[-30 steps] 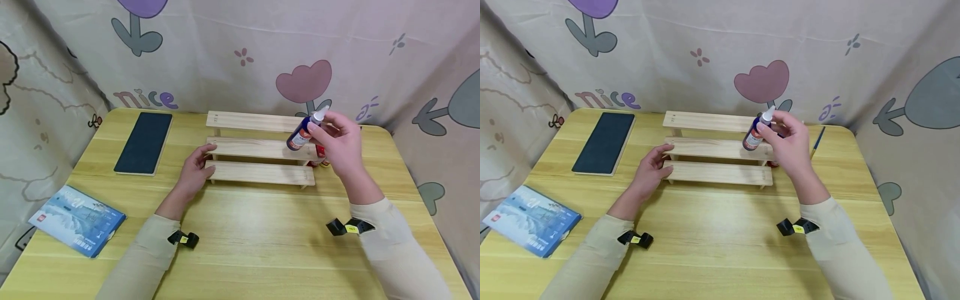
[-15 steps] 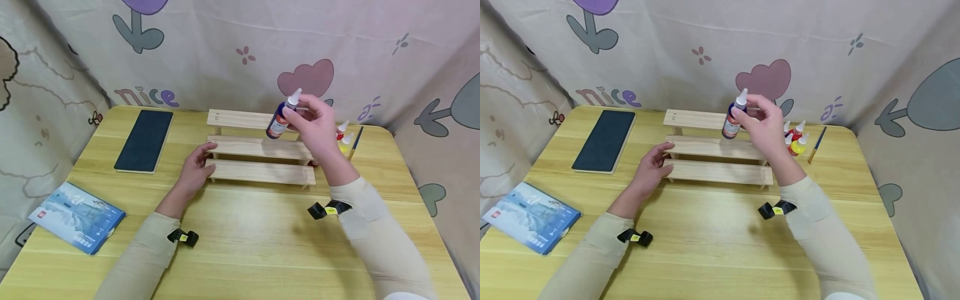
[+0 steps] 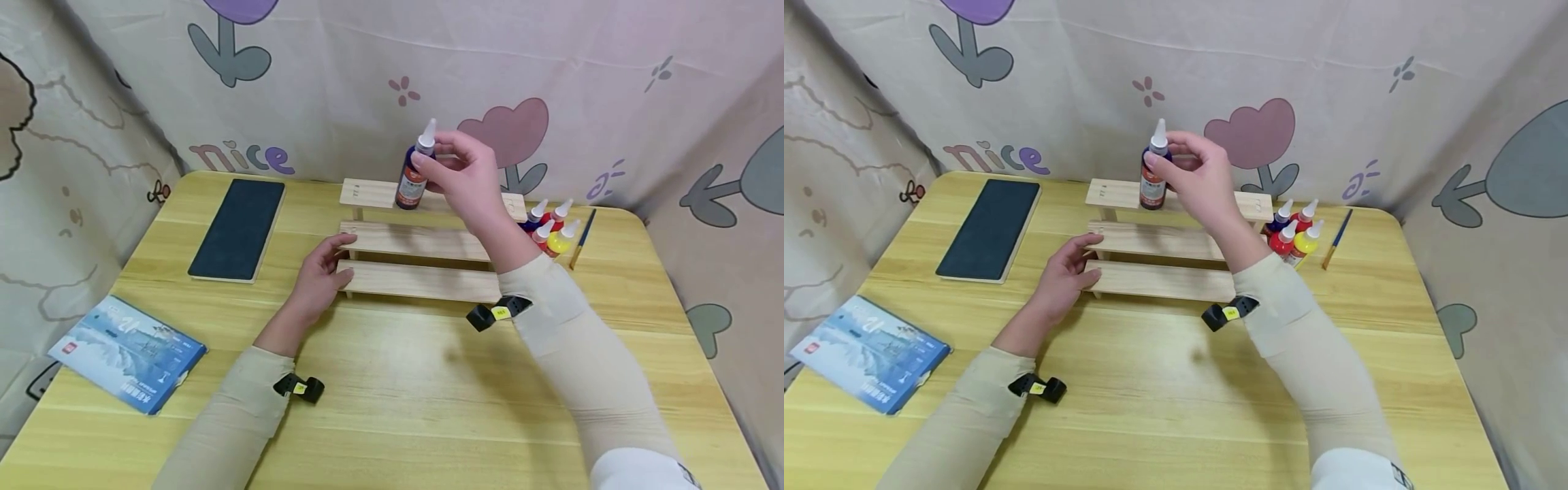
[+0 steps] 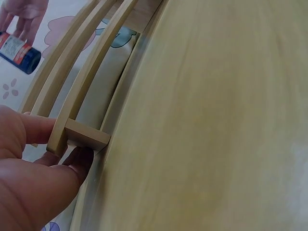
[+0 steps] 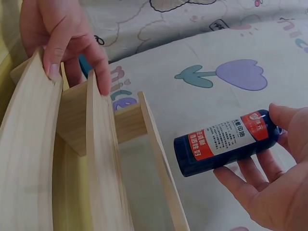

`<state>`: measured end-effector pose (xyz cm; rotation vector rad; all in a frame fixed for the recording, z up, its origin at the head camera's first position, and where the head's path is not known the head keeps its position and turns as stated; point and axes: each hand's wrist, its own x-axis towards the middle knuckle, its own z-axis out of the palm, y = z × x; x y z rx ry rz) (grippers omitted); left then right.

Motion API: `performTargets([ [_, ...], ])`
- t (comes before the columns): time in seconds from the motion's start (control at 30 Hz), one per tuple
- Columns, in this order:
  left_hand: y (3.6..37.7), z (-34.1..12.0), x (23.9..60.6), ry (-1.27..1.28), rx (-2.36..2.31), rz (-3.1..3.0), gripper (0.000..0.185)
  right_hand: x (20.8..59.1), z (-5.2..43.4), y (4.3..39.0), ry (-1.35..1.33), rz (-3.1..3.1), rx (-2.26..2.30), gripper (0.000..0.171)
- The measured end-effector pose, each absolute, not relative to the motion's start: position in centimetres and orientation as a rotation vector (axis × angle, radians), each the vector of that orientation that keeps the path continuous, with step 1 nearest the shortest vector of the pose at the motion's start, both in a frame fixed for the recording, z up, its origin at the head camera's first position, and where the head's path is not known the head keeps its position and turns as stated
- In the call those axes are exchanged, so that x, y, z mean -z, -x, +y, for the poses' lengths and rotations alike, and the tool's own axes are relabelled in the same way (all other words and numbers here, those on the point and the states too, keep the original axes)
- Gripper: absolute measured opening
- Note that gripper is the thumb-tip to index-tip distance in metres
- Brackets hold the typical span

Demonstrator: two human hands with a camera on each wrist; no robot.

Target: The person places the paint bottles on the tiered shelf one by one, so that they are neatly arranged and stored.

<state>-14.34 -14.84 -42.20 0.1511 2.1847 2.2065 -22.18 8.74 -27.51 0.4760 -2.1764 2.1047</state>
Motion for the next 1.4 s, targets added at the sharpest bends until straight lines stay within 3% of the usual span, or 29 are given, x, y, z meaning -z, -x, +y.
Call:
performTargets([
  [0.43, 14.3, -15.0, 42.3, -0.176, -2.207, 2.185, 0.055, 27.5, 6.1, 23.9, -0.467, -2.177, -2.192, 0.029],
  [1.4, 14.2, -15.0, 42.2, -0.186, -2.222, 2.175, 0.054, 25.6, 3.0, 22.3, -0.534, -2.331, -1.93, 0.029],
])
